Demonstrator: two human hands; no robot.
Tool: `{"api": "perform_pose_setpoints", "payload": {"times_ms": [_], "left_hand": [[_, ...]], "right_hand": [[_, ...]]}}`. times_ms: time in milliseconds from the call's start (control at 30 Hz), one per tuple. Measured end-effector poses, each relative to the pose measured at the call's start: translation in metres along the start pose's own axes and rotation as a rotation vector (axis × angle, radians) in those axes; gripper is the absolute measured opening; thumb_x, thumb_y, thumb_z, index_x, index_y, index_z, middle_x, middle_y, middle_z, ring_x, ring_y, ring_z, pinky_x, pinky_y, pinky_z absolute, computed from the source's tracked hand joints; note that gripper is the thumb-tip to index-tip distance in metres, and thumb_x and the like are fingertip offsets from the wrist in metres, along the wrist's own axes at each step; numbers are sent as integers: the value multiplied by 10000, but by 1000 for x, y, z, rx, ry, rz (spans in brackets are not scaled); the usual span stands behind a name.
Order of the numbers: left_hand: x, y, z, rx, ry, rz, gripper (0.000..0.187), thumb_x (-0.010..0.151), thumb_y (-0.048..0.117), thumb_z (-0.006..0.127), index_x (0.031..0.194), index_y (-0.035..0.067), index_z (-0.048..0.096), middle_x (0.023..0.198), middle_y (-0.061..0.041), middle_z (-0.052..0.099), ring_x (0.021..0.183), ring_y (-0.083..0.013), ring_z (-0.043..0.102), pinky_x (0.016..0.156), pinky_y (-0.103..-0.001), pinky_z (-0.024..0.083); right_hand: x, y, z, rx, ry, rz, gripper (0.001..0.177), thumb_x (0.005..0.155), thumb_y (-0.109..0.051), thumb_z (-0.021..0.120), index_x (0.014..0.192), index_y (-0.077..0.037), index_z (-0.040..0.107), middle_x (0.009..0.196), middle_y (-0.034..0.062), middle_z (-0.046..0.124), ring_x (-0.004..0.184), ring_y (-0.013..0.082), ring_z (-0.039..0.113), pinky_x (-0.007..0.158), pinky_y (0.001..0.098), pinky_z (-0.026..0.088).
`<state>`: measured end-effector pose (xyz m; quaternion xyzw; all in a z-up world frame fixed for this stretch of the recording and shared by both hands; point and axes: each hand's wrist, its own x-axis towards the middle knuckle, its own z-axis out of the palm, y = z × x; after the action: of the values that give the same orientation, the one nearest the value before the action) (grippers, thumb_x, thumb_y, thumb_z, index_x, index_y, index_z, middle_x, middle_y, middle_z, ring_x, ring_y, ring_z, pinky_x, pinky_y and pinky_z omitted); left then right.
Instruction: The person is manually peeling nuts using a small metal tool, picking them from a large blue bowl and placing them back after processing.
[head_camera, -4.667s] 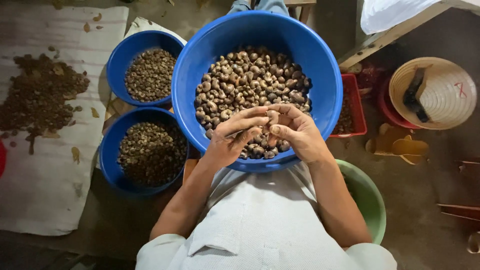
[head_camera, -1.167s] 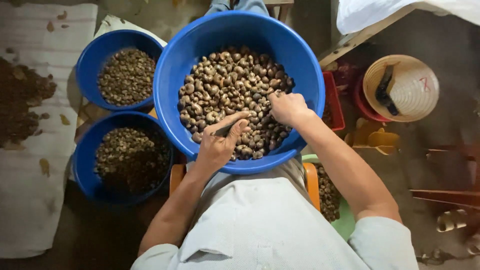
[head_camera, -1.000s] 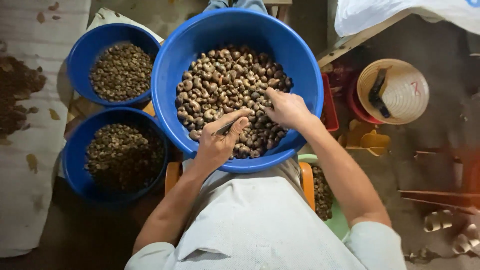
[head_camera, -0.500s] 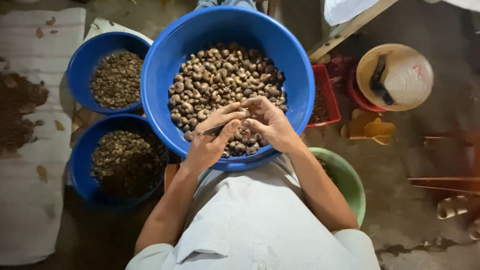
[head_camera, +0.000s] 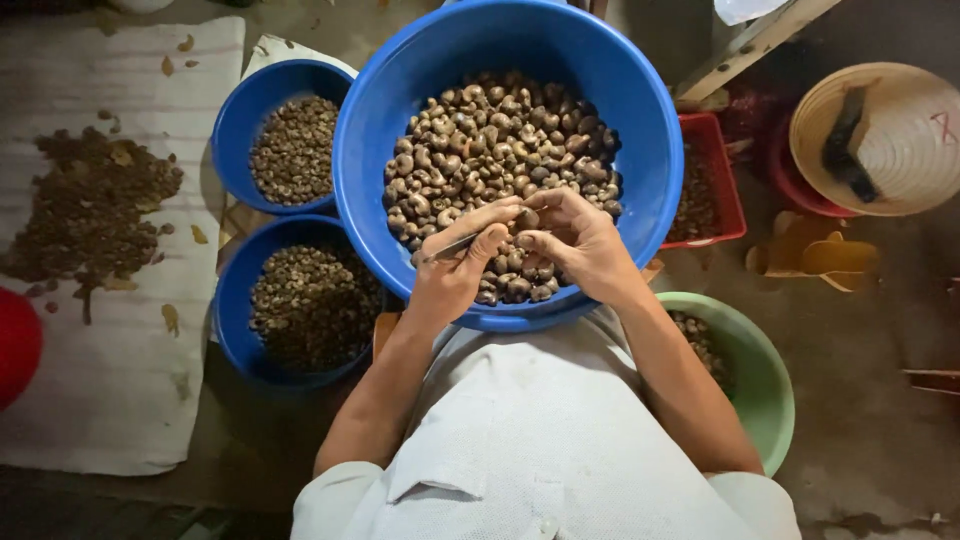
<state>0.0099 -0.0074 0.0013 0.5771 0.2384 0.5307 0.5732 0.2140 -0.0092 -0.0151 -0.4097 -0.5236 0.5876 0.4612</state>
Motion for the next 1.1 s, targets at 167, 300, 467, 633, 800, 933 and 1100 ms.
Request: {"api": "perform_pose_setpoints", "payload": {"times_ms": [167,300,467,633,800,933,1100], "left_hand": [[-3,4,-3,220,-30,41,282,1121,89,536,1329,-91,598,1390,-331,567,1286,-462,606,1099,-630,562],[2,3,-3,290,-65,80,310,1139,135,517,1391,-27,597,1452,-267,561,1321,-481,593,1078,-657,568],[0,0,-2,298,-79,97,291,1136,125,532,1382,-4,621,1486,-242,548,1342,-465,581,1080,-649,565],[-3,-6,-4,216,-38,89,317,1135,136,531,1398,-25,606,1491,-265,545,1345,-417,594,1108,-596,553],[-3,-4,-5,249,-83,120,321,1136,100,516,1412,-54,577,1508,-278,511,1387,-490,523,1113,-672,516],[-2,-3,-1,238,-54,113,306,1136,96,521,1397,-50,588,1501,-283,522,1393,-462,534,1123,-666,513],[-1,-2,-7,272,-102,114,323,1150,119,481,1424,-24,573,1501,-270,536,1382,-488,537,1078,-665,534]], "right_hand": [[1,3,1,-7,5,-11,304,992,-34,675,1277,2,575,998,178,752,761,178,742,632,297,635],[2,-2,1,-31,23,-23,281,993,-72,688,1248,9,603,925,196,765,753,217,768,627,313,641],[2,4,-2,-75,24,-26,259,1025,-109,654,1233,42,623,907,220,764,757,245,775,633,351,648],[2,7,-4,-11,7,-6,261,1033,-136,652,1205,56,618,918,237,764,761,250,771,634,339,648],[-2,0,-4,41,-15,23,251,1052,-130,601,1190,78,621,912,230,763,755,257,772,623,352,655],[1,7,-8,82,-25,7,274,1069,-153,577,1197,86,622,906,230,759,759,260,772,621,351,651],[0,3,-5,104,16,22,225,1047,-128,612,1148,72,617,866,217,751,699,244,772,504,297,627]]}}
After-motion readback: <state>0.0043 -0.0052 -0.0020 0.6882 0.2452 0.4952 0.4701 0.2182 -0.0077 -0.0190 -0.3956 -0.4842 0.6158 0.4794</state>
